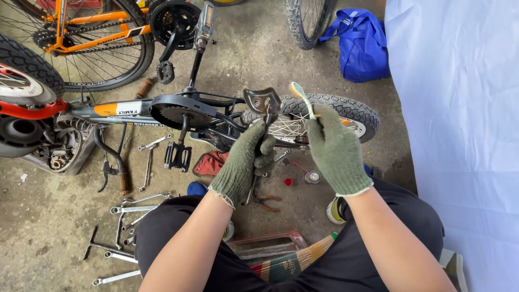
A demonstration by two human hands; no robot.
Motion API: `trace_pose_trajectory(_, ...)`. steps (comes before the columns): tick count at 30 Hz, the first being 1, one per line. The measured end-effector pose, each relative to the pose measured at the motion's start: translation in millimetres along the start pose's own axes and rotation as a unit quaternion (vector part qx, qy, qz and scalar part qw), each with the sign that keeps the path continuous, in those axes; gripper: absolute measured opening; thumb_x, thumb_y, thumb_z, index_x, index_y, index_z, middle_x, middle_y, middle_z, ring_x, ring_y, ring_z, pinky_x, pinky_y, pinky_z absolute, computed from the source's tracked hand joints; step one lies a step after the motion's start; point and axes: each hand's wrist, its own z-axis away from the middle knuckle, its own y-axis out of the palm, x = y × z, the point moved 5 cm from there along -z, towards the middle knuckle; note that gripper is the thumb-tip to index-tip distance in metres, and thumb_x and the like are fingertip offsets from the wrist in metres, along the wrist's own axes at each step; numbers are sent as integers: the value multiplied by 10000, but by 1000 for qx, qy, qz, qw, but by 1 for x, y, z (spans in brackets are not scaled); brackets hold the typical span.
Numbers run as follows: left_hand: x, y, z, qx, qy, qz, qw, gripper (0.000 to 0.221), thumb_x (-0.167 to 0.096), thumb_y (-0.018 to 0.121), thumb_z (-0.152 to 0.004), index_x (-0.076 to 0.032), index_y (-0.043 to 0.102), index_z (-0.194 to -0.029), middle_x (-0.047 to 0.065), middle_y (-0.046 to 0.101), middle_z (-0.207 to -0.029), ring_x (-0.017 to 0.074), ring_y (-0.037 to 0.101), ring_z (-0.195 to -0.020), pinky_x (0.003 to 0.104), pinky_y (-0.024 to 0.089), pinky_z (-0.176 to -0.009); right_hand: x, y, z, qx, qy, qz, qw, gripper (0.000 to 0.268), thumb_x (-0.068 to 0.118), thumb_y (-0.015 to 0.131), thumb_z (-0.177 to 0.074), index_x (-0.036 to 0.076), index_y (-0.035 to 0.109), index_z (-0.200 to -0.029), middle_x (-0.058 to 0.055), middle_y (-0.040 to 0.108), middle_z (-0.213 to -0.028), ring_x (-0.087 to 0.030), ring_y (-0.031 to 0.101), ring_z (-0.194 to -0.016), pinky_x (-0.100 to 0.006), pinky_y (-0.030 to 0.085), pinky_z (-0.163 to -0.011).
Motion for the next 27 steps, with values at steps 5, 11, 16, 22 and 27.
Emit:
trace_pose_trajectory(5,5,-1,-1,-23,6,-20,1000,507,-507,512,-1027,-143,527,-675,34,376,-418,147,398,-308,242,290,-280,-13,10,1,10,-90,20,996,267,279,727,-955,257,704,-1220,-95,774,-1053,-337,722,-1026,-440,600,-825)
trace_pose_trajectory(11,9,-9,-13,-11,-33,-84,996,569,-541,486,-1024,-92,522,-676,85,356,-376,207,368,-271,275,269,-266,-40,-10,-15,-46,-130,152,979,198,284,726,-1002,251,738,-1197,-54,775,-987,-273,753,-921,-383,606,-756)
trace_pose_trajectory(16,9,5,-3,56,-72,-59,994,584,-514,447,-1060,-38,546,-737,125,429,-441,219,416,-323,281,302,-284,6,-22,-3,-31,-200,67,977,200,266,783,-930,179,764,-1108,-132,774,-1016,-353,728,-964,-419,595,-761)
trace_pose_trajectory(22,20,0,1,13,-15,-19,1000,397,-339,525,-1073,-79,569,-777,181,535,-570,257,502,-344,316,397,-275,-38,-24,-13,-47,-169,162,971,309,204,721,-959,255,738,-1264,-49,744,-953,-284,739,-846,-404,580,-704)
trace_pose_trajectory(27,20,-5,-10,10,-49,-61,997,500,-468,499,-1050,-76,540,-743,120,443,-485,229,415,-319,299,303,-268,-5,-31,-9,26,-172,51,983,257,154,738,-918,189,764,-1171,-115,769,-983,-367,738,-906,-443,587,-772)
